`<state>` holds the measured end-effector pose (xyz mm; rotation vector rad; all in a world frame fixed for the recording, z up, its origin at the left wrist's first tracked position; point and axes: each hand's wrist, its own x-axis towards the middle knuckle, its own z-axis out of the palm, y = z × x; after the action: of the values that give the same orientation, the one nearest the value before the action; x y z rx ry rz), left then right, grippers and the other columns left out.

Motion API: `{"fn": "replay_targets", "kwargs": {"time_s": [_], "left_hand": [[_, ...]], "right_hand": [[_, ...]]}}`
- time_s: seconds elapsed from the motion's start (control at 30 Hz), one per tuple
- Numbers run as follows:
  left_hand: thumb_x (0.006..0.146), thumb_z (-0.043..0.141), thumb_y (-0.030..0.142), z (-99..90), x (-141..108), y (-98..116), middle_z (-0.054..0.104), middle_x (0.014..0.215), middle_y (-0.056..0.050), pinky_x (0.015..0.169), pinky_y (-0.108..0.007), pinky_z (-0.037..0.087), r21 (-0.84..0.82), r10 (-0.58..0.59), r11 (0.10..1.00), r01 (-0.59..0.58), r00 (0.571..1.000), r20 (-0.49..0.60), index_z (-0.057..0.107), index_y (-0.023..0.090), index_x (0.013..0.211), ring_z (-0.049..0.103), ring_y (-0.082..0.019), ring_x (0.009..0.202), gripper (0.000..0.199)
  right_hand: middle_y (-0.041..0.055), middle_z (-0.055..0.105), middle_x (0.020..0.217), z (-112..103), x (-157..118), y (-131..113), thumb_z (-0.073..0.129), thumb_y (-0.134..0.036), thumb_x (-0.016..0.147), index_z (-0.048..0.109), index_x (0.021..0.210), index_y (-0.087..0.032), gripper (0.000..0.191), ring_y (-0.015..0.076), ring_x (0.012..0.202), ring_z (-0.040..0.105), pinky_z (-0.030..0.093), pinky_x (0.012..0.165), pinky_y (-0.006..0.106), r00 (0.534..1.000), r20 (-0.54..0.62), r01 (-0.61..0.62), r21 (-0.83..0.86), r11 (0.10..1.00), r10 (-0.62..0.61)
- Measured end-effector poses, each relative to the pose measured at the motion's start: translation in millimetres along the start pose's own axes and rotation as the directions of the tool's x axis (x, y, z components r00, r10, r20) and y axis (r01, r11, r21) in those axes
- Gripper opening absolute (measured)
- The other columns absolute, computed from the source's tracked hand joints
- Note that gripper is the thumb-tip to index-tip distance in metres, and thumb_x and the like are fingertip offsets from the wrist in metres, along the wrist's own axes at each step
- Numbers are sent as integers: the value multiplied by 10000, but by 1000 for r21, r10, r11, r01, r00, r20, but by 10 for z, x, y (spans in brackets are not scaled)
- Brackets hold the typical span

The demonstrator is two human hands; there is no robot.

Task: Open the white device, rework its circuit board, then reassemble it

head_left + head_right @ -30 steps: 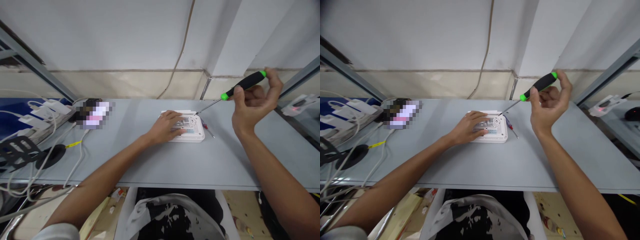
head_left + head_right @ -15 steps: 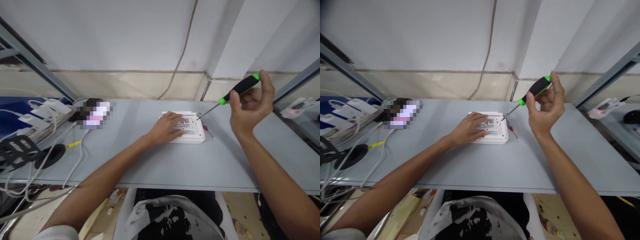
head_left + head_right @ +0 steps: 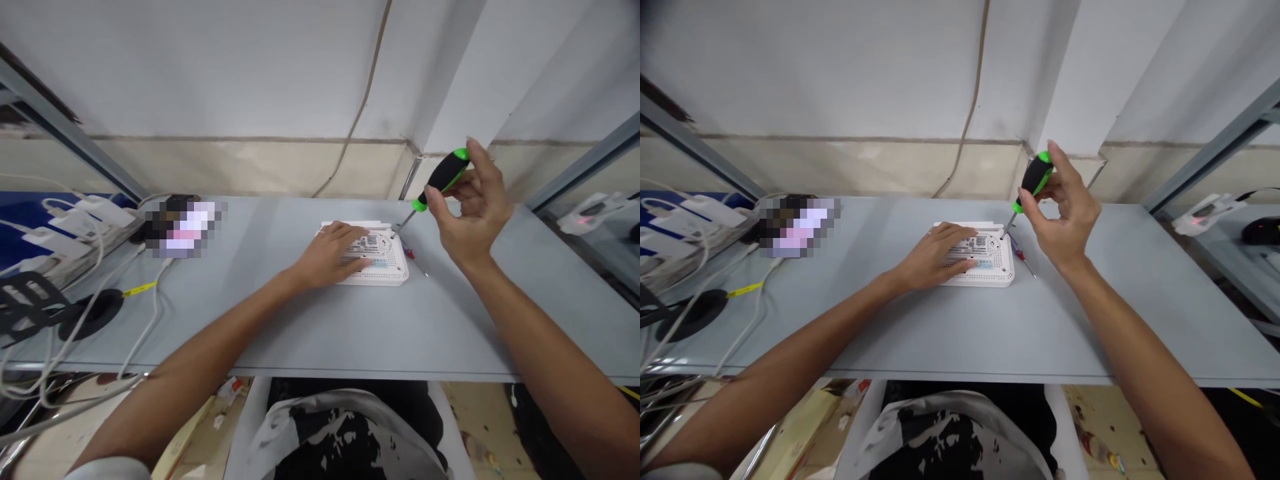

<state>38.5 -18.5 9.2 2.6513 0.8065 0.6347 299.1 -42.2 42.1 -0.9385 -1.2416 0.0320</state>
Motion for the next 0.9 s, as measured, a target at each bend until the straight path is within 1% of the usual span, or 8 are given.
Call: {"fn": "replay_targets", "kwargs": {"time_s": [0.17,0.37,0.43,0.53,0.6,0.7,0.83,0.9], "left_hand": [[1025,606,512,-9,0,10,672,1424,-133,1148,-562,455,10,6,1000,-7,1000,12,579,219,1472,565,-342,1332,535],[1028,606,505,25,-8,17,669,1422,-133,1132,-542,463,11,6,1000,-6,1000,7,582,211,1466,561,-337,1335,527],[1032,599,516,31,-11,14,674,1413,-136,1131,-543,460,13,13,1000,-13,1000,7,583,199,1458,563,-337,1330,531],[1032,595,532,15,-12,9,679,1407,-139,1111,-542,463,23,15,1000,-15,1000,11,577,193,1462,574,-339,1304,547],[1031,594,536,-8,-10,-1,680,1408,-144,1104,-545,463,23,13,1000,-13,1000,25,567,186,1477,576,-342,1294,567],[1027,590,550,-37,1,-29,684,1410,-147,1110,-548,457,10,18,1000,-19,999,47,562,184,1488,570,-347,1303,590],[1030,553,596,-29,28,-62,705,1370,-153,1104,-541,460,-7,30,1000,-30,999,26,590,186,1464,586,-350,1281,599],[1031,539,607,-12,44,-66,712,1351,-154,1100,-528,464,-9,37,999,-37,999,2,605,182,1449,591,-347,1273,599]], "right_hand": [[-31,769,1137,23,22,-11,964,-426,670,724,1251,-433,629,243,906,731,685,893,492,993,120,23,-73,997,-14],[29,791,1195,-56,83,-168,722,-408,961,733,1249,-327,299,254,1077,762,638,1001,523,965,214,171,-89,981,-148],[43,801,1185,-85,169,-213,792,-382,902,734,1144,-268,274,254,1107,769,646,988,511,967,236,95,16,995,-96],[21,809,963,-147,351,-286,922,-335,762,759,961,-228,279,214,910,786,677,898,448,957,283,55,31,998,-61],[8,792,897,-205,481,-353,898,-313,804,810,977,-241,207,166,803,753,679,834,386,926,366,127,-63,990,-95],[6,792,1026,-288,652,-473,830,-247,885,833,1056,-296,178,135,827,732,668,785,321,861,509,111,-185,976,-1],[5,804,1134,-323,793,-570,875,-258,848,798,965,-287,144,225,1110,756,669,886,398,773,634,147,-175,974,-3],[-6,817,999,-311,823,-580,892,-343,842,794,922,-292,137,228,1002,783,668,844,407,747,662,192,-127,973,-61]]}}
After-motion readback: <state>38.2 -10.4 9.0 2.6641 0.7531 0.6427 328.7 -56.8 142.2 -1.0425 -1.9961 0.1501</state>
